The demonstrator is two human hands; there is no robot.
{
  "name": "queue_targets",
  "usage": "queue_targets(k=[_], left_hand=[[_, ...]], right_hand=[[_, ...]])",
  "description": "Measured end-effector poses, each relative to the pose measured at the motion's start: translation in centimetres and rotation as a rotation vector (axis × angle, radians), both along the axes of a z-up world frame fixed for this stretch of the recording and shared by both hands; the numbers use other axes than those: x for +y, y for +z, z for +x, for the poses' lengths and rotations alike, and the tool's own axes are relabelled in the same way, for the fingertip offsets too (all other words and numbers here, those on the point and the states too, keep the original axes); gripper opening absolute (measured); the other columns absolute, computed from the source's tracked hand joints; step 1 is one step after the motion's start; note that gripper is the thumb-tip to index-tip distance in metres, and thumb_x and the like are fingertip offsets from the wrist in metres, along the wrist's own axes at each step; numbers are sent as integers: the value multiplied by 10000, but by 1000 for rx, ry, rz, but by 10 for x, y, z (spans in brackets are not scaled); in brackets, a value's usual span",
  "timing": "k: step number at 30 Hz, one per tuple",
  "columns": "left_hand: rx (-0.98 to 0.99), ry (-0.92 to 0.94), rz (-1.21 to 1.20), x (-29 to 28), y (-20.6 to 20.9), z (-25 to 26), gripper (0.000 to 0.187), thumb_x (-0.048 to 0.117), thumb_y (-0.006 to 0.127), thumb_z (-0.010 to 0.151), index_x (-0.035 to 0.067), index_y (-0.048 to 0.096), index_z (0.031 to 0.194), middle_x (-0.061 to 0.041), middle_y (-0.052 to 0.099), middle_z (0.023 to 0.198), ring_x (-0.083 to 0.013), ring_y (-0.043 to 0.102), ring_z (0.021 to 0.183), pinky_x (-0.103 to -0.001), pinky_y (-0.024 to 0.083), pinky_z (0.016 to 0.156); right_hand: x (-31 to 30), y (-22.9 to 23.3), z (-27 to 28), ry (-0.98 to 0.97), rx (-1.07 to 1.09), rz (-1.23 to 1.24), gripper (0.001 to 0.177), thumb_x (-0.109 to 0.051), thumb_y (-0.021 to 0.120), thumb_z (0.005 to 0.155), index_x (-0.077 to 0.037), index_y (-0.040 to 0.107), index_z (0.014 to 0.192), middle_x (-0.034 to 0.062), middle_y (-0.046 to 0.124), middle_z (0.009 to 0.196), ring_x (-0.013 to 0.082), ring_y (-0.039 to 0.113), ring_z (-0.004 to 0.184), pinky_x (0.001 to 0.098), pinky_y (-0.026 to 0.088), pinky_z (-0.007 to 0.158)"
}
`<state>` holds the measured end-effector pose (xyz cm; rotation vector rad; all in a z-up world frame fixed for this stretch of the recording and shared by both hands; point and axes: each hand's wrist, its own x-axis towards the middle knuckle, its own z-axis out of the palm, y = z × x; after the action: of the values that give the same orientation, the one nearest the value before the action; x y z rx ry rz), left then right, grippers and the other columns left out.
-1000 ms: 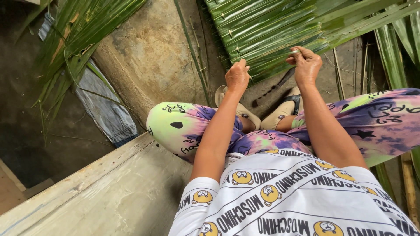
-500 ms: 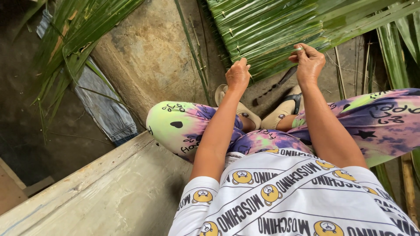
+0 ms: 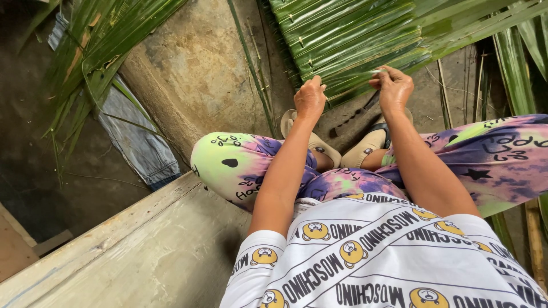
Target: Weaving palm leaves together to create a mat or roofing material
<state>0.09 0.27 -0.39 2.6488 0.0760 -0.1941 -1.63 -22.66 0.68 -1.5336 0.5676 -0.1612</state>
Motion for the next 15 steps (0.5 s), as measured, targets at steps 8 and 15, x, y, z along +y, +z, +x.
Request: queue_targets(k=[8, 15], left_hand=[[138, 60, -92, 8, 2, -1, 136, 337, 637, 934, 227, 654, 1013, -64, 718, 933, -388, 754, 907, -551, 613, 841], [334, 20, -133, 28, 53, 0, 362, 249, 738, 937, 150, 655, 1275, -194, 678, 1164, -440, 692, 1126, -571, 582, 944]], right_hand=[[20, -46, -15, 20, 237, 180, 144, -99, 663, 977, 7, 715, 1060, 150, 763, 851, 245, 799, 731, 315, 666, 616], [40, -32, -25, 212, 286, 264, 200, -191, 713, 1013, -34, 741, 1133, 174, 760, 951, 232, 789, 825, 330, 663, 689]])
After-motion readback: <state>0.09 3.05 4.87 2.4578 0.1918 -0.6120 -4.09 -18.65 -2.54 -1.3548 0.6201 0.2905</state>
